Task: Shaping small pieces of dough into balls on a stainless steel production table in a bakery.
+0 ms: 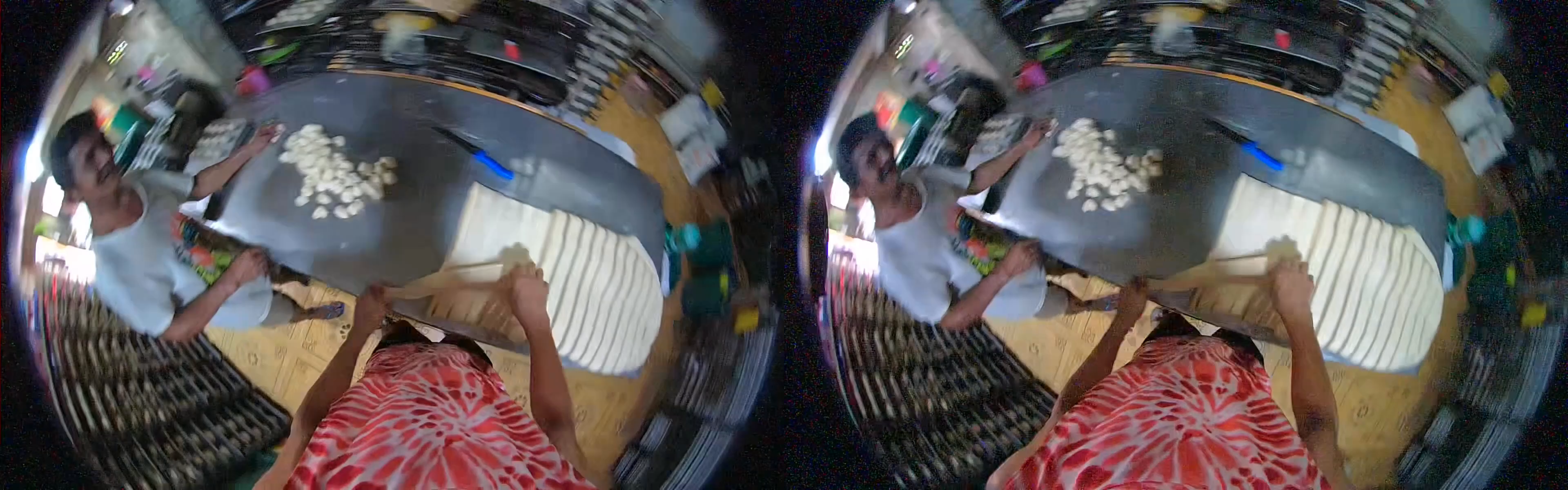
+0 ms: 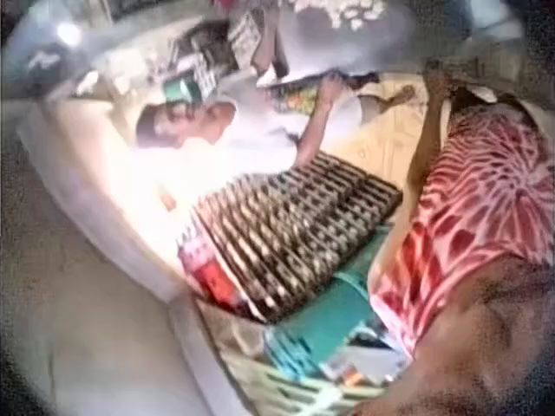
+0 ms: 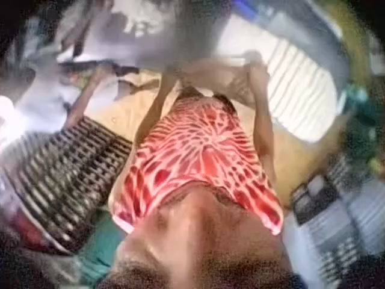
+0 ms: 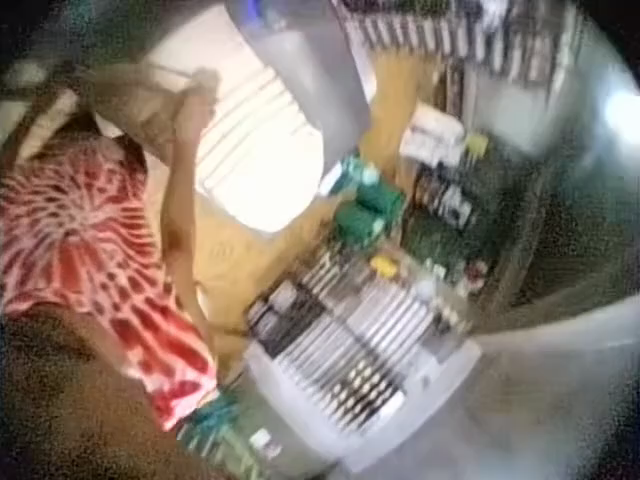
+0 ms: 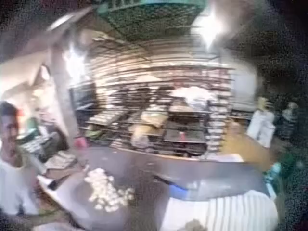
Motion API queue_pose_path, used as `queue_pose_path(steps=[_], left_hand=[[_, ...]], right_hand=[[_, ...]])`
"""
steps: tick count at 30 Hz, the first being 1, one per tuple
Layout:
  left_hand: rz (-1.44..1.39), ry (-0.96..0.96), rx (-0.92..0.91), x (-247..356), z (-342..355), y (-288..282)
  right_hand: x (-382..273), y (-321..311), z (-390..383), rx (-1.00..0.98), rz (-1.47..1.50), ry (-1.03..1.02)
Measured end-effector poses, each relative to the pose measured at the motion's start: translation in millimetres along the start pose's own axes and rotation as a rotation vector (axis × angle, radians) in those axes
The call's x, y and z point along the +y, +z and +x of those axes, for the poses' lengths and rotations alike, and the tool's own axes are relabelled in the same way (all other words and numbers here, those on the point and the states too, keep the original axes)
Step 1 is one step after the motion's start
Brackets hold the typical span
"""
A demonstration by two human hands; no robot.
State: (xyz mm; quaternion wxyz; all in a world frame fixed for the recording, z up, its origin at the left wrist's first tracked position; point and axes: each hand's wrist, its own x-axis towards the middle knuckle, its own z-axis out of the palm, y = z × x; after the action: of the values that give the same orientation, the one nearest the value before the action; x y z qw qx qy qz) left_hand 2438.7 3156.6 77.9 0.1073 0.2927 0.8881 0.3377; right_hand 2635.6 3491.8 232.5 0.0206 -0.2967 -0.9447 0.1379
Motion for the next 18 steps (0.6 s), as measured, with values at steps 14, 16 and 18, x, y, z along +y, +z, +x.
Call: queue_pose_path(steps=[14,16,18], left_hand=[[0.28,-0.224,0.109,133,26,-74],[0.156,-0.267,0.161,116,21,-56],[0.073,-0.307,0.188,96,14,-35]], right_hand=[[-181,85,35,-0.17,0.62,-0.683],[-178,95,30,-0.249,0.468,-0.625],[-176,98,20,-0.414,0.313,-0.554]])
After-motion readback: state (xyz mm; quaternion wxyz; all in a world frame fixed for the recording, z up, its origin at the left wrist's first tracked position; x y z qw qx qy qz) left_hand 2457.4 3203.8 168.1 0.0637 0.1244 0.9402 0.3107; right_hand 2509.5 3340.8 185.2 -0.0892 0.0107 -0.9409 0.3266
